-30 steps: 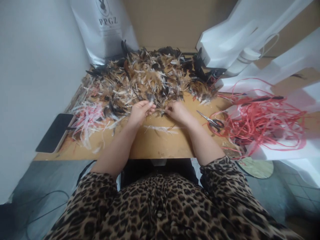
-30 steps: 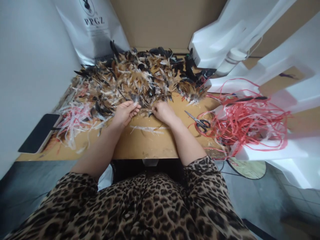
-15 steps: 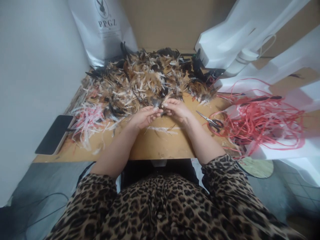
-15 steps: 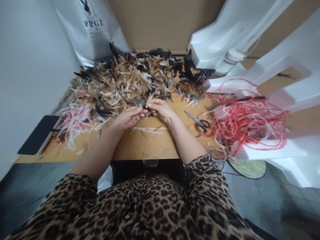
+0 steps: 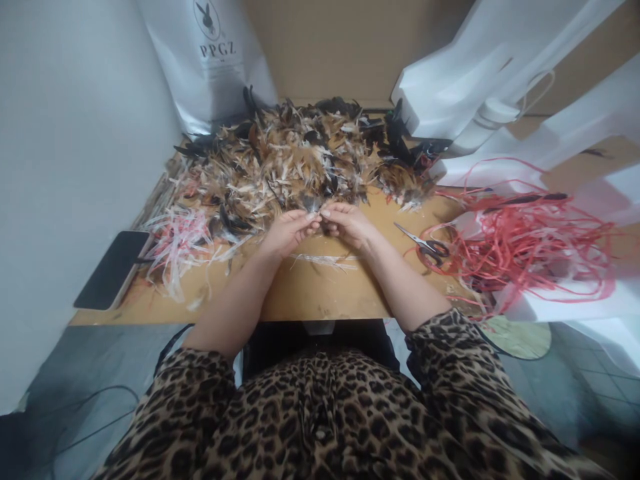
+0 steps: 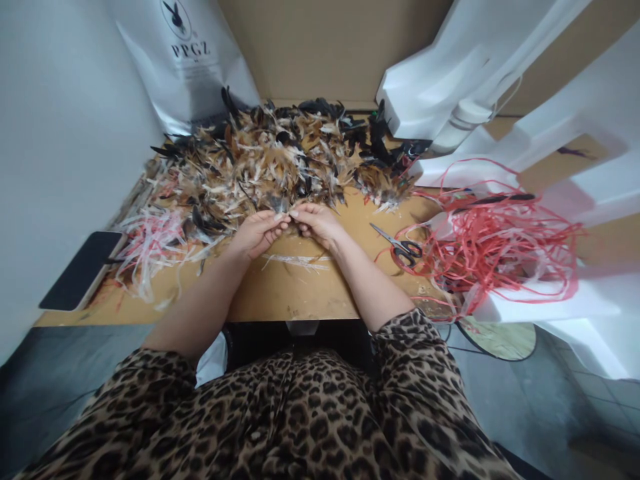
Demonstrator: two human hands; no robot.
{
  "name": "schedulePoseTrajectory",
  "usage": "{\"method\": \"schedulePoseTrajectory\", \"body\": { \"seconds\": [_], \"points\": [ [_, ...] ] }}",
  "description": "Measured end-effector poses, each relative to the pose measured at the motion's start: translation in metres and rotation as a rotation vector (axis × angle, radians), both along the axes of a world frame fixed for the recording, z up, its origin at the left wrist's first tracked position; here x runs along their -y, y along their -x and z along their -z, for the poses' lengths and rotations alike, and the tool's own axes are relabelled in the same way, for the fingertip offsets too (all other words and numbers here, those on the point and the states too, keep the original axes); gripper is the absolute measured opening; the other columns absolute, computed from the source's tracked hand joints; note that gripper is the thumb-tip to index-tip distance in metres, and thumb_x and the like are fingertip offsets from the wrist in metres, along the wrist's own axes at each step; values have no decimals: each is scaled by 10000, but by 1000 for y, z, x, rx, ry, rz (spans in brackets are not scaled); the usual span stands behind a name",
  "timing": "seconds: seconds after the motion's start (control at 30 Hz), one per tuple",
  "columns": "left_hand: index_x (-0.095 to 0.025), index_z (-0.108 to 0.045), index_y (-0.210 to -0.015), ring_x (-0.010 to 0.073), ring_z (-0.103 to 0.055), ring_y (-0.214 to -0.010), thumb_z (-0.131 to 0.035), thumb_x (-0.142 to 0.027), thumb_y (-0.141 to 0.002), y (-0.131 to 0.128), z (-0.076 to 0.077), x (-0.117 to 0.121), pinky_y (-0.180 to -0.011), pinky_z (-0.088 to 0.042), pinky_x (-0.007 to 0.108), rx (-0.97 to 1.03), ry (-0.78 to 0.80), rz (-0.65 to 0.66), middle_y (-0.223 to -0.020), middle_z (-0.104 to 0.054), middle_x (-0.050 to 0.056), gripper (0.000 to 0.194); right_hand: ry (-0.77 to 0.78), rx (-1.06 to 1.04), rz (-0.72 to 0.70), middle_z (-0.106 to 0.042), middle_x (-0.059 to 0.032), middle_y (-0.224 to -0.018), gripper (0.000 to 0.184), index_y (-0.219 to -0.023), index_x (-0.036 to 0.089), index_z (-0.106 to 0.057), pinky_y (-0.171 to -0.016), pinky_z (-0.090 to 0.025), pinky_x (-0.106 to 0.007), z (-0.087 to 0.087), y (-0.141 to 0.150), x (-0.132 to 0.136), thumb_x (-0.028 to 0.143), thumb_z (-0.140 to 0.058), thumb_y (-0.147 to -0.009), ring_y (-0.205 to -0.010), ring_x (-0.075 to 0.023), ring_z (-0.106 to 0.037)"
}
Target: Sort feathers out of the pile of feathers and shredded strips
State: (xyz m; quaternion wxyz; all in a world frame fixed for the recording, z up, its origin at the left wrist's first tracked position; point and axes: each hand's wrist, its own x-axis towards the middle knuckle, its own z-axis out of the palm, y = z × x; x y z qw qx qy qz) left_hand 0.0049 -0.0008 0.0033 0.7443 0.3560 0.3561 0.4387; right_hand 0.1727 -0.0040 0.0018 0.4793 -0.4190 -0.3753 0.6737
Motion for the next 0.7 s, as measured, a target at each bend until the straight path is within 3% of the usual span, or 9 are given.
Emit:
{"method": "schedulePoseTrajectory", "body": {
  "seconds": [0.27,0.5,0.7],
  "points": [
    [-111,-682,-718,57,-628,-582,-826,-297,-632,-2,5,3,-577,-465,159,-172,-155,-36,-733,-730,51,250,-11,16,29,-586,37,-545,425,-653,152,-578,-405,-226,-173,-2,2,1,413,-870,-487,-428,-29,-370],
    [-96,-677,-790,84,-682,-642,-795,-228,-692,0,0,3,-533,-461,140,-64,14,27,-810,-744,84,203,-139,131,95,-462,74,-431,380,-620,152,-606,-425,-214,-197,-11,-2,5,422,-854,-520,-411,-35,-320],
    [-93,-690,-777,68,-654,-572,-769,-222,-729,1,0,4,-481,-435,133,-122,47,63,-777,-737,82,158,-233,264,97,-615,22,-589,382,-644,144,-647,-555,-379,-219,-15,3,9,450,-839,-520,-540,-71,-482]
  ]
}}
